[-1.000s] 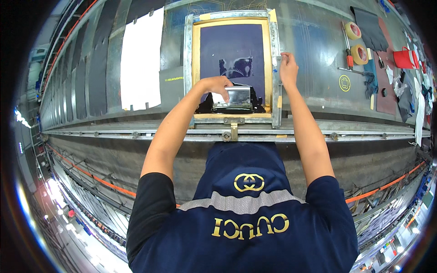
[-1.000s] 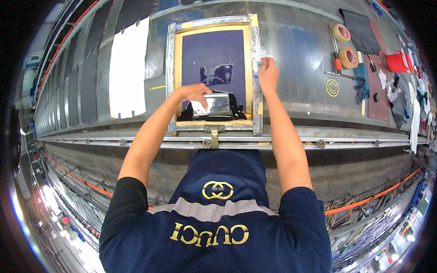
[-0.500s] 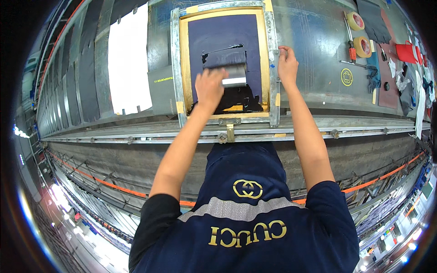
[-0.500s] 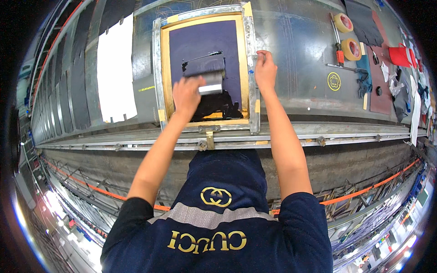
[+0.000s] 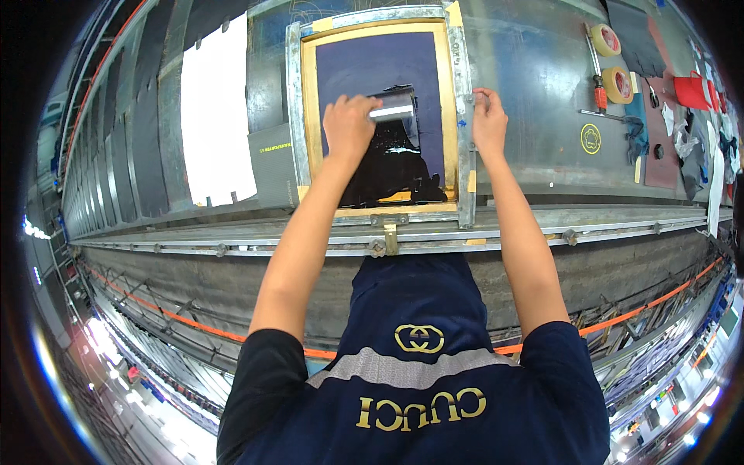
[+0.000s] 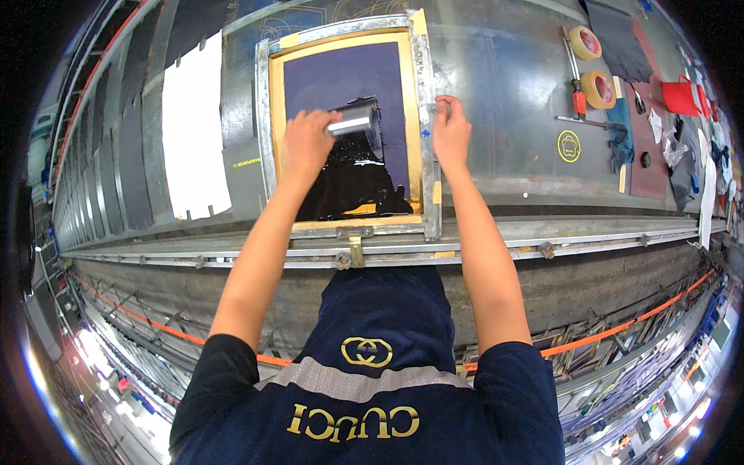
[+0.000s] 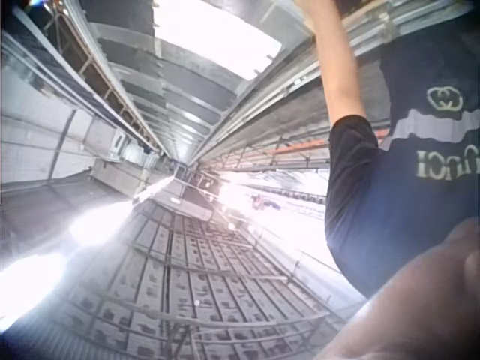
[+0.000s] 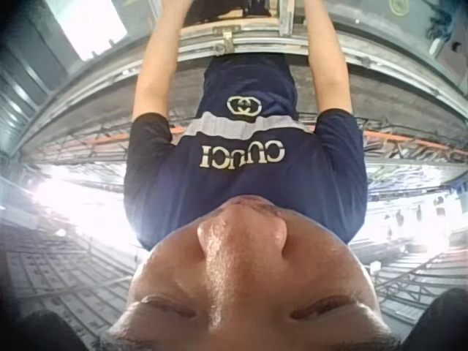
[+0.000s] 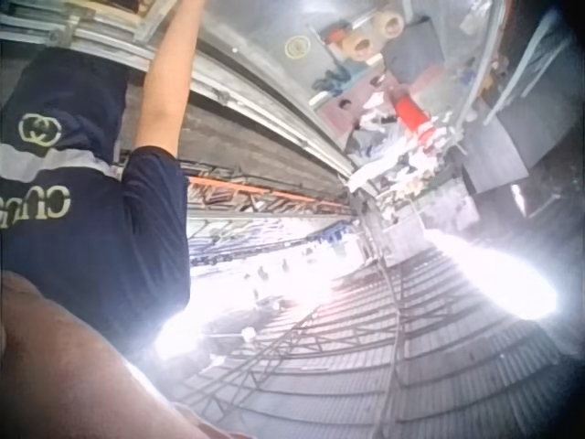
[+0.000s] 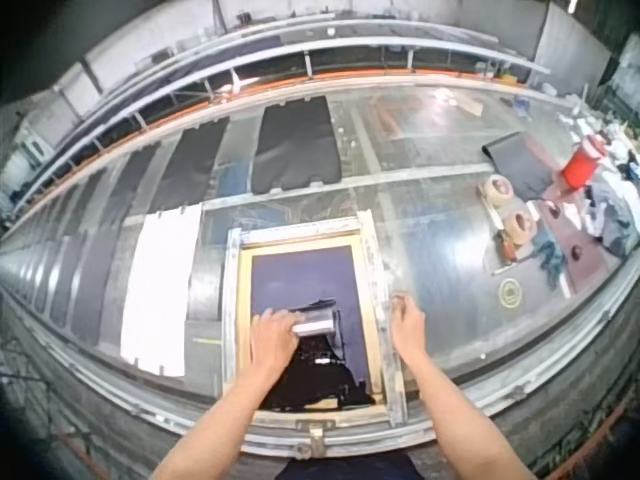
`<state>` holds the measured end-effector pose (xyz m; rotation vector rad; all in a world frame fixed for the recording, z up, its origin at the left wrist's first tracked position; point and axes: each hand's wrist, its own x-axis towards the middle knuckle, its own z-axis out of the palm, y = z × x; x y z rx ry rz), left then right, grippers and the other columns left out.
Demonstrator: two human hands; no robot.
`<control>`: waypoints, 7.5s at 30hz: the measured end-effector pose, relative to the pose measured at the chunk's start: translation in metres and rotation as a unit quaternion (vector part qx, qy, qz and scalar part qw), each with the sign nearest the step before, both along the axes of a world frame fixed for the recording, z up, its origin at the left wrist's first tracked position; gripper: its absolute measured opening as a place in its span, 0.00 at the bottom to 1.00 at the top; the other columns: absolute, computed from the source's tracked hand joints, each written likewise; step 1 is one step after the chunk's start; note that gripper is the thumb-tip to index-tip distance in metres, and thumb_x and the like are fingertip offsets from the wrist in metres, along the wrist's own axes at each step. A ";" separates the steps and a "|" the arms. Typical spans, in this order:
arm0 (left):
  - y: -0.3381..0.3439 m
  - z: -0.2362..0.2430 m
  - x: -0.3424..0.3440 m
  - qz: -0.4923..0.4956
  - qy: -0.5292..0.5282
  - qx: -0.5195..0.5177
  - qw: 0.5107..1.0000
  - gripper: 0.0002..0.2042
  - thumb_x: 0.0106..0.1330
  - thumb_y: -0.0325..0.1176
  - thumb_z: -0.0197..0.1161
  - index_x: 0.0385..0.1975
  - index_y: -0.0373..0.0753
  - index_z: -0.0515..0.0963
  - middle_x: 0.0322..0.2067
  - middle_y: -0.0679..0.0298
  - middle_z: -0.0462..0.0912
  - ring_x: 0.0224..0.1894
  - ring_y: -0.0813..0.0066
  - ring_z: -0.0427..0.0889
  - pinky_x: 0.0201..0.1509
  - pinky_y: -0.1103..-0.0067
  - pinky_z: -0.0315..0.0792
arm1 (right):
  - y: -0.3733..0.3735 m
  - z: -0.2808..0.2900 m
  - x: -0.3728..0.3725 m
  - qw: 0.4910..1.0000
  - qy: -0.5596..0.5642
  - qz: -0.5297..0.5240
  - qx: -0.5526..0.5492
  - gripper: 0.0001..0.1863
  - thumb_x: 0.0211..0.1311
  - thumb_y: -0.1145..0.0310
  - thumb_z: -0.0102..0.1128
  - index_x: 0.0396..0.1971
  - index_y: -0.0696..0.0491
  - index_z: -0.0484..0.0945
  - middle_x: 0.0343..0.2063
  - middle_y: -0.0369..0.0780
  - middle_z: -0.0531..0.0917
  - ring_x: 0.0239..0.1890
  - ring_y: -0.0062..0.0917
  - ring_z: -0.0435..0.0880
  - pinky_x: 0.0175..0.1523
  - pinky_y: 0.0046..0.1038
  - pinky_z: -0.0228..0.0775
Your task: The person prepares a screen printing frame by mixing black ink and applying it to the mesh using a squeegee. They then move the frame to a conveyor belt and pull the squeegee across the screen to print a design onto fabric below.
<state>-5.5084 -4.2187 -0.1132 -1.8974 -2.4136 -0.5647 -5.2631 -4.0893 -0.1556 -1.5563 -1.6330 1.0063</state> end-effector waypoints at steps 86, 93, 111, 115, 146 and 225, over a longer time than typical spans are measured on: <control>-0.581 0.028 -0.654 0.201 -0.213 0.132 0.947 0.25 0.53 0.16 0.65 0.53 0.41 0.86 0.53 0.59 0.89 0.55 0.58 0.87 0.57 0.71 0.81 | -0.401 -0.057 -0.780 0.982 0.163 0.076 -0.054 0.13 0.79 0.62 0.53 0.50 0.50 0.82 0.22 0.36 0.78 0.24 0.21 0.75 0.35 0.30 0.69; -0.610 0.031 -0.772 0.202 -0.210 0.082 0.953 0.24 0.57 0.20 0.67 0.56 0.44 0.87 0.33 0.57 0.88 0.30 0.81 0.79 0.40 0.79 0.76 | -0.449 -0.051 -0.856 0.983 0.157 0.065 -0.064 0.13 0.80 0.61 0.53 0.50 0.51 0.82 0.20 0.37 0.78 0.24 0.24 0.77 0.37 0.33 0.70; -0.495 -0.057 -0.905 -0.187 -0.387 -0.471 0.771 0.21 0.49 0.33 0.81 0.44 0.34 0.88 0.32 0.64 0.90 0.35 0.74 0.84 0.41 0.74 0.75 | -0.472 -0.032 -0.874 1.000 -0.013 -0.005 0.002 0.12 0.78 0.62 0.53 0.48 0.50 0.83 0.21 0.45 0.79 0.25 0.35 0.79 0.39 0.39 0.71; -0.470 -0.059 -0.919 -0.206 -0.420 -0.530 0.707 0.25 0.43 0.32 0.83 0.45 0.33 0.87 0.37 0.60 0.92 0.40 0.71 0.87 0.47 0.73 0.77 | -0.467 -0.036 -0.874 0.999 -0.036 -0.008 0.003 0.12 0.78 0.63 0.54 0.48 0.50 0.83 0.21 0.46 0.79 0.25 0.34 0.78 0.38 0.39 0.70; -0.478 -0.041 -0.875 -0.036 -0.032 -0.071 0.996 0.16 0.56 0.23 0.66 0.42 0.52 0.90 0.41 0.72 0.89 0.44 0.67 0.85 0.47 0.65 0.73 | -0.468 -0.027 -0.877 0.999 -0.011 -0.023 -0.043 0.12 0.79 0.61 0.54 0.49 0.49 0.83 0.15 0.39 0.70 0.19 0.25 0.68 0.31 0.35 0.63; -0.751 -0.054 -1.219 -0.074 -0.045 -0.006 0.996 0.23 0.49 0.19 0.69 0.45 0.51 0.88 0.45 0.75 0.89 0.49 0.69 0.86 0.46 0.70 0.73 | -0.657 -0.029 -1.252 0.999 -0.035 -0.011 -0.022 0.11 0.79 0.63 0.54 0.50 0.52 0.81 0.20 0.45 0.77 0.23 0.32 0.76 0.35 0.37 0.69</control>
